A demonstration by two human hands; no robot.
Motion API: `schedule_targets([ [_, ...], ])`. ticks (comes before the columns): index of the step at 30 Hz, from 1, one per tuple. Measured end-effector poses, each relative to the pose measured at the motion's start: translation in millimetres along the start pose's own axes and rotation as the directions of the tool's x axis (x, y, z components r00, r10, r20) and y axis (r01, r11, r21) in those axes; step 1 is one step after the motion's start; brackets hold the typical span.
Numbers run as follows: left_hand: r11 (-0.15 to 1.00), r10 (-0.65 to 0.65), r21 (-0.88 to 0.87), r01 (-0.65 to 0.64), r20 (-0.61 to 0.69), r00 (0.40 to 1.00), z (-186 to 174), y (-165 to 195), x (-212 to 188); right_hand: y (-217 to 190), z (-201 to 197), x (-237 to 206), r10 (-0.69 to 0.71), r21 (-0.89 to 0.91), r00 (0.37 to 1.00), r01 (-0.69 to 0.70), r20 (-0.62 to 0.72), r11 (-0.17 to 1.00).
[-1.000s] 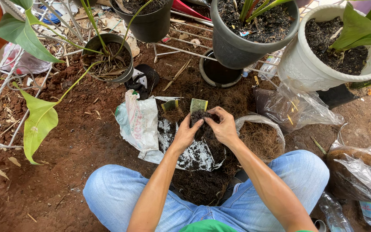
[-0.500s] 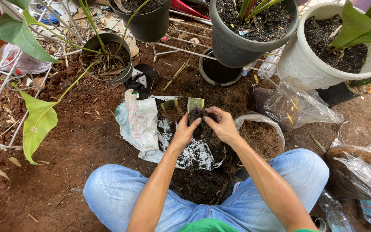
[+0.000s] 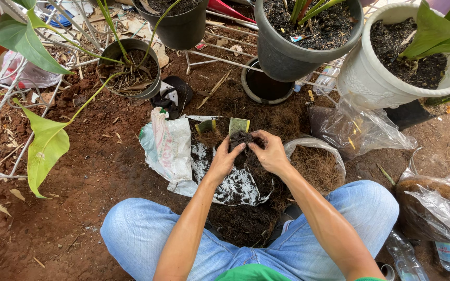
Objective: The person sits on the ground and packs soil around the base of a plant cutting, pressing and shaping the soil into a root ball with both hands. They repeatedly squeeze and turn the soil mass around the cutting to compact it.
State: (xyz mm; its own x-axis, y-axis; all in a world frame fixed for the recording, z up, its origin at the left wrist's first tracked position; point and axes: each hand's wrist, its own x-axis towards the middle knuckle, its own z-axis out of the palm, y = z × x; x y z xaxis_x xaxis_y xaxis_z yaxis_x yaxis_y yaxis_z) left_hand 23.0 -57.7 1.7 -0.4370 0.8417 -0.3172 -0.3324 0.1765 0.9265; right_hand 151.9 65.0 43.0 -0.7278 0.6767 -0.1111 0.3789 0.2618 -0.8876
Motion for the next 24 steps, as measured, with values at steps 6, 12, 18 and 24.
schedule_targets([
  [6, 0.998, 0.020, 0.056, -0.020, -0.005, 1.000, 1.5, 3.2, -1.2, -0.7, 1.1, -0.7, -0.018, -0.046, 1.000, 0.017, -0.021, 0.999],
  [12, 0.994, 0.024, 0.106, -0.024, -0.005, 1.000, 2.2, 4.2, -1.7, -2.6, 0.6, -3.7, -0.030, 0.068, 0.995, 0.037, -0.099, 0.997],
  [18, 0.983, -0.031, 0.179, 0.028, 0.014, 0.999, 4.8, 4.2, -2.6, 2.8, 3.4, -2.8, -0.100, 0.253, 0.987, 0.129, -0.127, 0.959],
  [24, 0.984, 0.023, 0.178, -0.027, 0.025, 0.999, 2.9, -0.2, -0.3, 2.0, 3.9, -2.6, -0.215, 0.153, 0.969, 0.233, -0.122, 0.961],
])
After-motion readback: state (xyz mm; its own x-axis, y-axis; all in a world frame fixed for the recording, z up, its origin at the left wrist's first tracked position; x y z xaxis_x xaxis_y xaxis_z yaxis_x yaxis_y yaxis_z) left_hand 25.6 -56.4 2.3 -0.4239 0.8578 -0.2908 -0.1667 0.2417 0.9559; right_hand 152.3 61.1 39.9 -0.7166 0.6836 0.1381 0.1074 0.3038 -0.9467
